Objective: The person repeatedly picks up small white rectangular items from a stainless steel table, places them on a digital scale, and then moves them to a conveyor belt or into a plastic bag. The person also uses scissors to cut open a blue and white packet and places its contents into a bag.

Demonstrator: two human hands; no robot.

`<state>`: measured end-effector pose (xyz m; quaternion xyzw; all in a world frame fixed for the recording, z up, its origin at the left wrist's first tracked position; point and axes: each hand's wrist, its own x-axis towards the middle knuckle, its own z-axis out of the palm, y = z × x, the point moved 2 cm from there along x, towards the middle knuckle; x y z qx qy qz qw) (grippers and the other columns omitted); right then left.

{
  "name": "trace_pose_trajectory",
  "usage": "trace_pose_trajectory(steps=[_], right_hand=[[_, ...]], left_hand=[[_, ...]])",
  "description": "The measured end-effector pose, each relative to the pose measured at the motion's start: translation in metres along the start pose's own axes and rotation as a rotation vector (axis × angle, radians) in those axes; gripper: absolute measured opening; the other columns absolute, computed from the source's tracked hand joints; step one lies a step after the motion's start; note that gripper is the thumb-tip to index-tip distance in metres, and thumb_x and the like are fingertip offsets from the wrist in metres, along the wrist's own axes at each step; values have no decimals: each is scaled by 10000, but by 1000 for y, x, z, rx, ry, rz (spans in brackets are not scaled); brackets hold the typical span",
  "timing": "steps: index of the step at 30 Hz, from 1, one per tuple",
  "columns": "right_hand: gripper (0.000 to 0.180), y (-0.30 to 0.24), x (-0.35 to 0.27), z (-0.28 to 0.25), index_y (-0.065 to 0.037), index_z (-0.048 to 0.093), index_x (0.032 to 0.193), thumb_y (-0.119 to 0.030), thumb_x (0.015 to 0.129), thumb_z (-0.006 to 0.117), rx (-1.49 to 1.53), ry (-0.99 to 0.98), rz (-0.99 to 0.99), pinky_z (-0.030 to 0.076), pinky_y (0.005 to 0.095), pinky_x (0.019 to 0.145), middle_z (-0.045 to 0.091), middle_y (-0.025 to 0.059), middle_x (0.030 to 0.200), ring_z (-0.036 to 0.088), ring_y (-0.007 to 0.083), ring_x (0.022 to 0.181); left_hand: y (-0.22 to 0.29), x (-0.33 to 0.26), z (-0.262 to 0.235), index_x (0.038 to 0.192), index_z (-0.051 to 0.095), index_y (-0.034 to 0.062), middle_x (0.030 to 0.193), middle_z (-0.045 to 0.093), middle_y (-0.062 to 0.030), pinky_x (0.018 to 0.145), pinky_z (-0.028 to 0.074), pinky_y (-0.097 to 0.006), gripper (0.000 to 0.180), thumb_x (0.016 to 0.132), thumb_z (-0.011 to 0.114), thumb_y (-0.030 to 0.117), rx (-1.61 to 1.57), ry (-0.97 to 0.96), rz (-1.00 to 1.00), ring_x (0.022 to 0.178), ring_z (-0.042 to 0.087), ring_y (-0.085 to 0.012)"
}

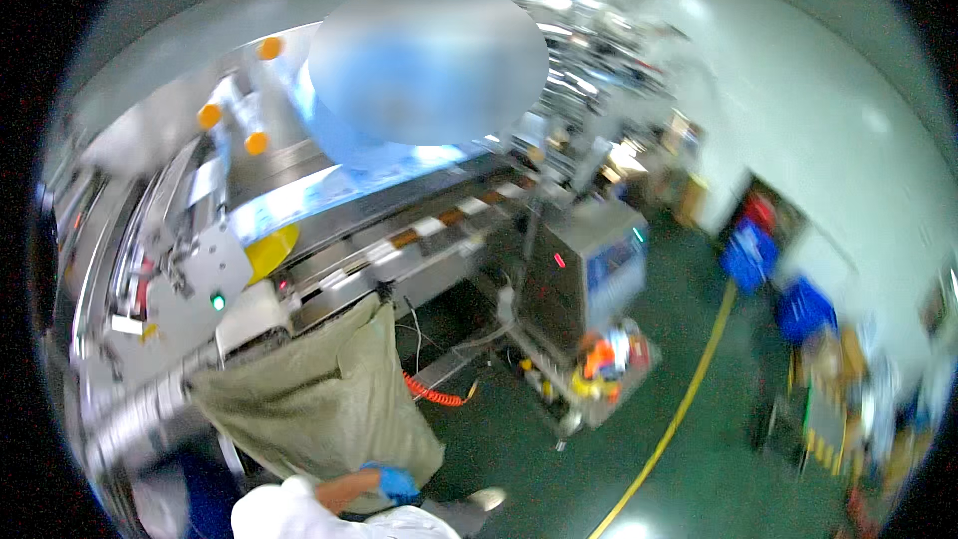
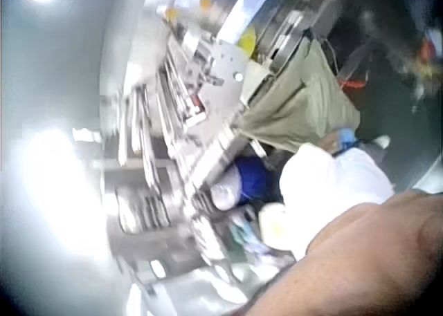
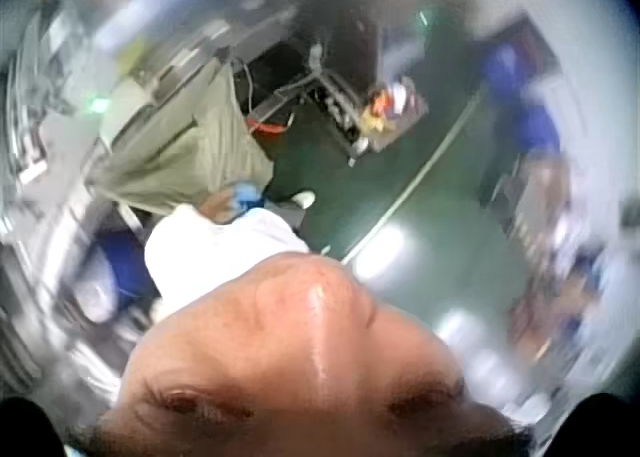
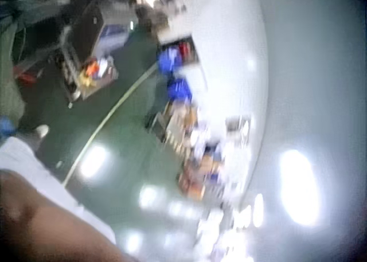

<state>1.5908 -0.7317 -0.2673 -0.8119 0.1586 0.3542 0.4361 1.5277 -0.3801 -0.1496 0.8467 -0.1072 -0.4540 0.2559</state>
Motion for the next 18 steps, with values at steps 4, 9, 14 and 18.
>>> trace_pose_trajectory(steps=[4,9,14,18], right_hand=[[454,5,44,-148,-112,692,1232,-416,946,513,-70,-28,61,474,491,1005,656,169,1296,642,345,1136],[439,30,131,-334,-112,702,1213,-405,944,514,-129,-54,113,473,500,1005,661,172,1287,645,348,1122],[425,171,236,-584,-113,711,1194,-394,942,516,-516,-165,133,472,509,1005,665,175,1277,649,350,1107],[358,172,348,-826,-107,733,1079,-345,920,518,-1047,16,-287,493,512,909,695,175,1144,670,350,1016]], left_hand=[[205,223,-113,859,729,50,850,720,-178,697,530,-492,274,878,580,279,529,233,643,759,667,-357],[540,325,-259,842,745,63,865,742,-133,702,503,-430,466,962,517,451,162,-59,838,768,653,-265],[595,479,-324,856,731,42,872,703,-176,760,499,-483,548,994,477,507,11,168,772,816,644,-361],[547,559,-321,1211,685,64,1184,680,-186,984,489,-453,405,1034,460,351,65,322,413,1086,631,-357]])
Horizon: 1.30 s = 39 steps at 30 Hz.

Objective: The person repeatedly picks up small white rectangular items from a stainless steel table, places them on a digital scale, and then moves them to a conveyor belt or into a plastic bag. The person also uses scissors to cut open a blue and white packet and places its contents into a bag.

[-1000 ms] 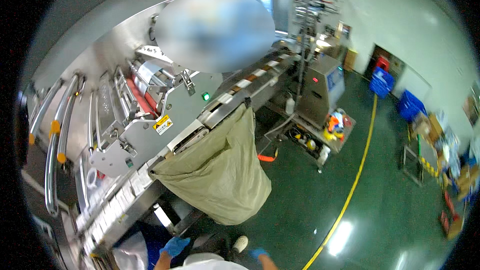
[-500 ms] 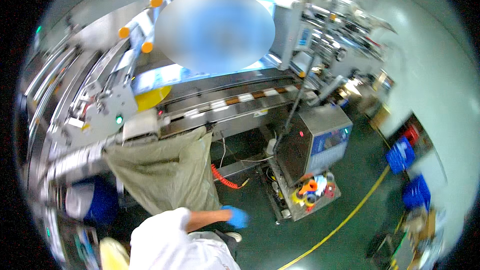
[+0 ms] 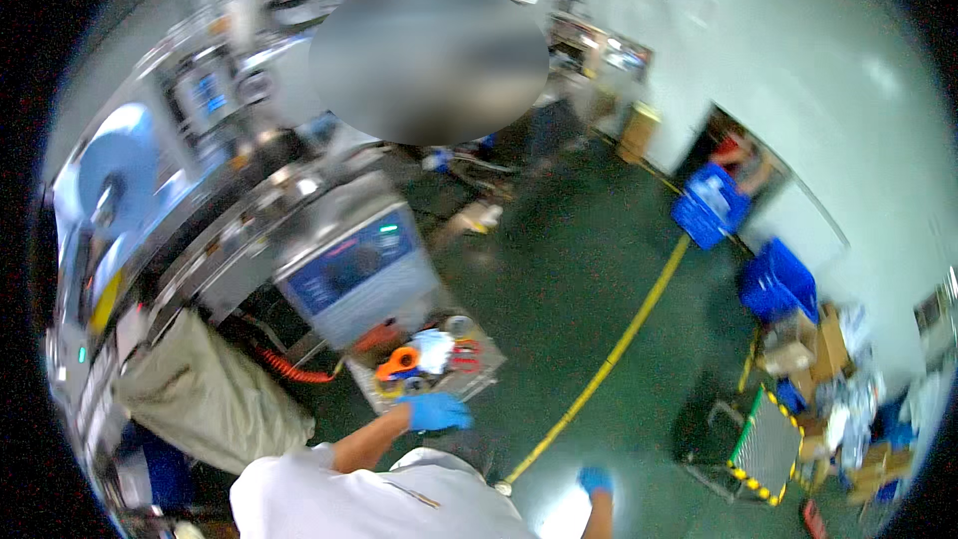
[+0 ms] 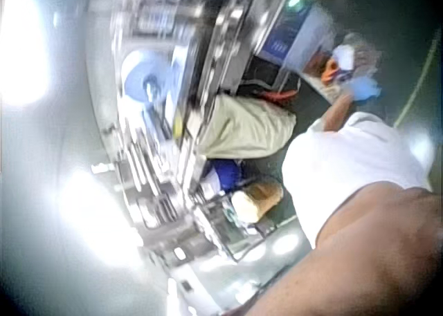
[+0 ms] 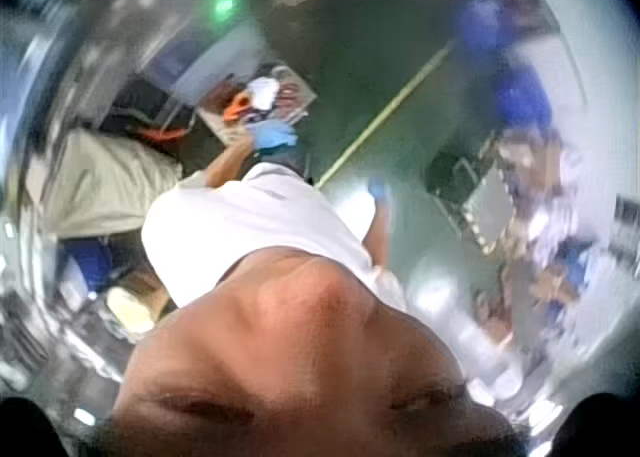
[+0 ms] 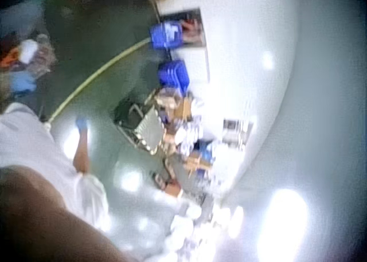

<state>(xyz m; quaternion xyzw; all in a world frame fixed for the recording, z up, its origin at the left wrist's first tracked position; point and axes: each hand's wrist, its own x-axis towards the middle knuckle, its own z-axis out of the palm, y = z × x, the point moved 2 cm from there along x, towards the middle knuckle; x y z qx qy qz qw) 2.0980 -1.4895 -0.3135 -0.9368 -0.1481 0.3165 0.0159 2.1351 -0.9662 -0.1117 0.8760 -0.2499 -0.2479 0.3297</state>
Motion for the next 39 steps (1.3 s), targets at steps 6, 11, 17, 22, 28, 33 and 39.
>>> trace_pose_trajectory(steps=[6,11,17,22,28,33,39], right_hand=[[193,181,198,-319,-33,670,1112,-73,943,586,1257,540,49,557,358,723,708,57,965,670,223,828],[184,328,314,-339,-61,701,1078,-128,915,647,683,512,185,555,312,642,721,138,953,655,178,718],[200,385,361,-368,18,713,1024,-132,892,709,1551,-271,761,596,388,691,739,157,938,717,263,777],[308,550,564,-447,-61,717,1134,-208,866,753,1792,-174,748,612,424,629,742,145,877,715,264,725],[266,671,1008,-815,-40,730,876,-251,877,568,-136,111,-146,558,489,719,702,233,953,682,423,823],[348,576,1213,-1253,-64,666,1095,-351,995,496,544,537,-259,515,438,850,693,186,982,675,335,926],[251,554,1352,-1386,-79,683,1165,-229,967,645,656,615,-337,532,393,913,705,164,1133,690,310,1026]], left_hand=[[-25,155,-76,1173,718,59,1180,700,-167,935,526,-368,312,962,589,248,-640,92,-391,1038,678,-246],[-82,469,-160,1081,707,51,1094,675,-229,912,502,-497,404,956,539,396,-120,59,-260,1027,628,-435],[27,803,-446,1143,714,39,1106,730,-107,916,532,-347,245,978,631,200,-389,246,0,1031,679,-219],[-61,997,-564,1100,716,32,1056,715,-131,885,526,-376,325,961,660,320,-284,370,-231,942,667,-236],[-167,1125,-622,1128,721,36,1072,736,-100,900,534,-358,323,969,664,311,-541,377,-403,994,668,-187],[-226,1241,-683,1119,719,5,1011,719,-98,868,511,-349,474,950,645,441,-893,651,-631,935,638,-183],[-288,1457,-825,1156,716,19,1046,737,-113,904,515,-355,459,967,641,430,-867,662,-577,978,662,-191]])
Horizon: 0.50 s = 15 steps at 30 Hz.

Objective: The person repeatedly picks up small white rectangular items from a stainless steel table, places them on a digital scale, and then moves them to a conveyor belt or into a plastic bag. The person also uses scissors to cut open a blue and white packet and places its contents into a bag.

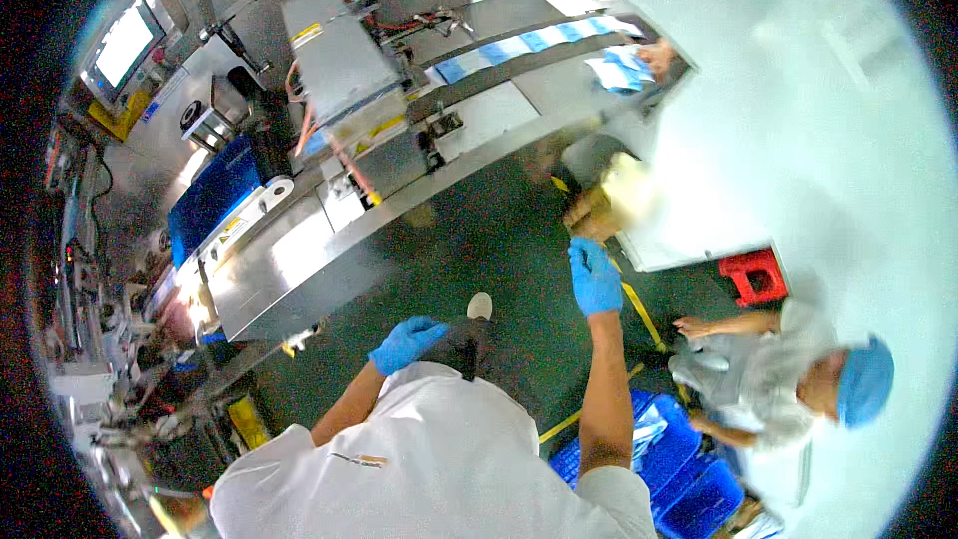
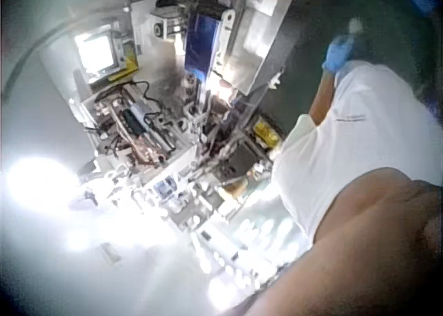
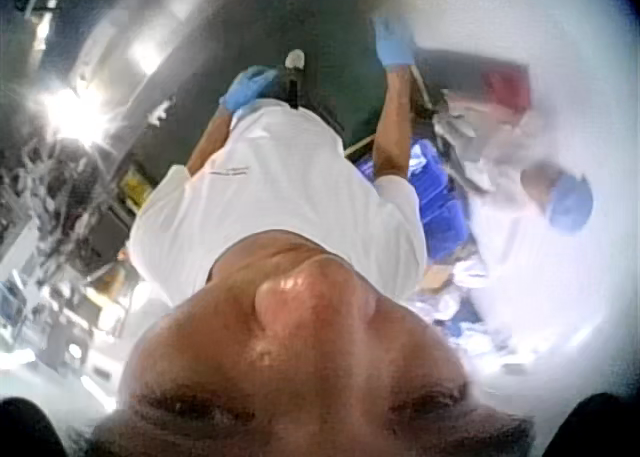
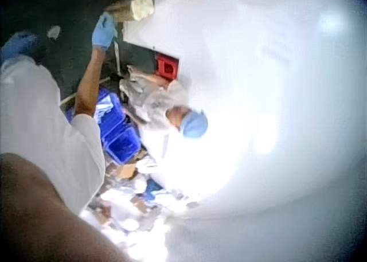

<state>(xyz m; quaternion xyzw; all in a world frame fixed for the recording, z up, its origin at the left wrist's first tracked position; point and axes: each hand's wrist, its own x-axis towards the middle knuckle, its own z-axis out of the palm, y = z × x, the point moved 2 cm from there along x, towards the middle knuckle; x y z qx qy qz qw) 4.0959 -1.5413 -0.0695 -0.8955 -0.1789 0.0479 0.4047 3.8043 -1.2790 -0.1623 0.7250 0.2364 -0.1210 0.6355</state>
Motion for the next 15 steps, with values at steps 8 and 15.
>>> trace_pose_trajectory(steps=[8,15], right_hand=[[269,44,208,26,-19,644,1236,-150,1006,596,340,-94,146,537,356,908,699,154,1156,678,235,1049],[237,19,400,88,-41,658,1199,-79,972,605,215,-127,-246,558,372,785,712,135,1010,703,263,910]], left_hand=[[131,138,33,1206,717,69,1130,700,-66,944,490,-300,300,988,663,268,-291,-5,-118,1045,613,-130],[163,185,34,1230,704,58,1147,705,-60,965,489,-315,307,1013,620,258,-499,207,-572,1053,638,-155]])
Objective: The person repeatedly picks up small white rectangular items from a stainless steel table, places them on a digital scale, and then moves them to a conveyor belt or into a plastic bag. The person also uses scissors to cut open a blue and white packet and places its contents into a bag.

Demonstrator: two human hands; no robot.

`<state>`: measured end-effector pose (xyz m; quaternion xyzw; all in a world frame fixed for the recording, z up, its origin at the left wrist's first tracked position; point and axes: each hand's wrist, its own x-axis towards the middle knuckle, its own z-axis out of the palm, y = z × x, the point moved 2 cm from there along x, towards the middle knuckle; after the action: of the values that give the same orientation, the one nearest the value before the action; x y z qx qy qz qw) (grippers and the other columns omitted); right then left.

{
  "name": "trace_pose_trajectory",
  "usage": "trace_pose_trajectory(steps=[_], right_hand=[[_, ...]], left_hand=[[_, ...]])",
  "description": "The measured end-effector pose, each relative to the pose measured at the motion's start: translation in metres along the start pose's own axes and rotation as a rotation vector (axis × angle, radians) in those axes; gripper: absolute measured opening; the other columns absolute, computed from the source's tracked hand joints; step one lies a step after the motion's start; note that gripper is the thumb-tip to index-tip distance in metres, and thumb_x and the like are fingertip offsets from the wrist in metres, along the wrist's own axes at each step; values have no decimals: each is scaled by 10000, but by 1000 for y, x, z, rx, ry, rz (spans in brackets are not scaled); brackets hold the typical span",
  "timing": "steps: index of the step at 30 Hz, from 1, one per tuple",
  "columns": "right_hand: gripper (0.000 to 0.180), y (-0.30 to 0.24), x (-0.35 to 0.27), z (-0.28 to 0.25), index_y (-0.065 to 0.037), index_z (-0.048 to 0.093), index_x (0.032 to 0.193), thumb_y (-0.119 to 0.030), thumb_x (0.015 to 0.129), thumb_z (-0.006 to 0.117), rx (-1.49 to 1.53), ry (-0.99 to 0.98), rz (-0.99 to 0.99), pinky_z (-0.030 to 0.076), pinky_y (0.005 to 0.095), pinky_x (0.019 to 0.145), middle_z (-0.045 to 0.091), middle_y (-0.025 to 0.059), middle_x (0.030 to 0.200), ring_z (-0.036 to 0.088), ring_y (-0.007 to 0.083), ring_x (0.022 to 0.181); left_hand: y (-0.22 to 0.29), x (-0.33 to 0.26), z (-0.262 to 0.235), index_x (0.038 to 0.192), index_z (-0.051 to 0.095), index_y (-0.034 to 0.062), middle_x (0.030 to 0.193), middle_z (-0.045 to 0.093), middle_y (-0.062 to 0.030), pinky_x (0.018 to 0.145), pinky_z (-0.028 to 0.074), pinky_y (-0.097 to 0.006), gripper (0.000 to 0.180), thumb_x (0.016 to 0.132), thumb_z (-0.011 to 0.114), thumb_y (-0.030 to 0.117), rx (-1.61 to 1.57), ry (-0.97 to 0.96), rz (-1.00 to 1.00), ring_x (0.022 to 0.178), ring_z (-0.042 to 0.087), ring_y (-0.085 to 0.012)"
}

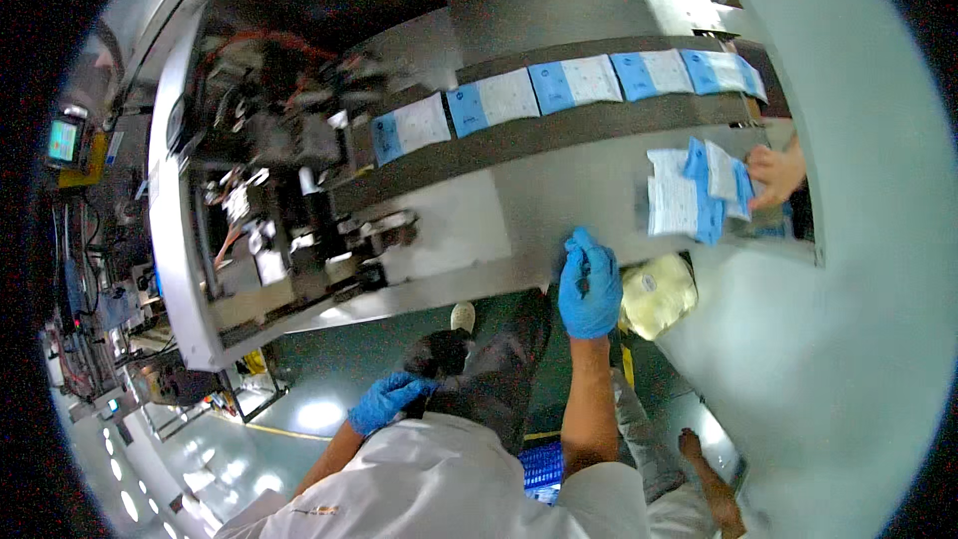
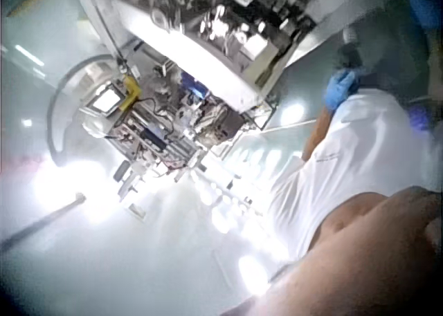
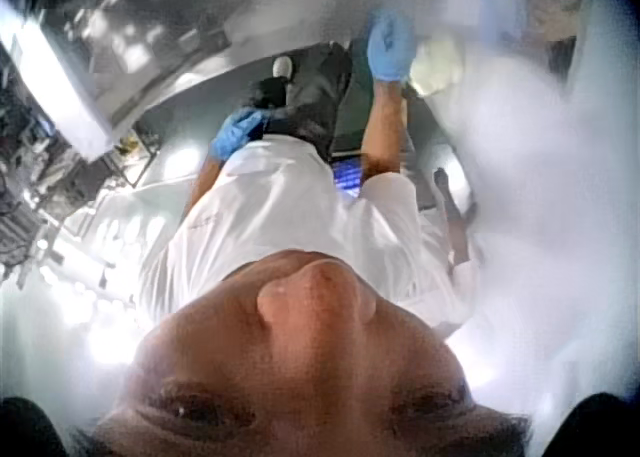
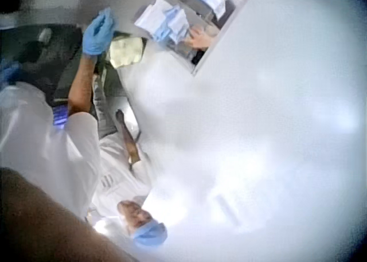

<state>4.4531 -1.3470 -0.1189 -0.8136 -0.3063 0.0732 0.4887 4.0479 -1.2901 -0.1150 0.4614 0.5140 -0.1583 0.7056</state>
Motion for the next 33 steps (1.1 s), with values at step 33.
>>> trace_pose_trajectory(steps=[33], right_hand=[[193,-33,26,67,-10,706,1074,-128,989,579,-146,94,33,549,388,720,713,155,945,687,286,789]], left_hand=[[35,5,-28,1261,671,31,1211,687,-102,1022,467,-348,369,1047,550,306,-262,-88,-19,1137,617,-203]])
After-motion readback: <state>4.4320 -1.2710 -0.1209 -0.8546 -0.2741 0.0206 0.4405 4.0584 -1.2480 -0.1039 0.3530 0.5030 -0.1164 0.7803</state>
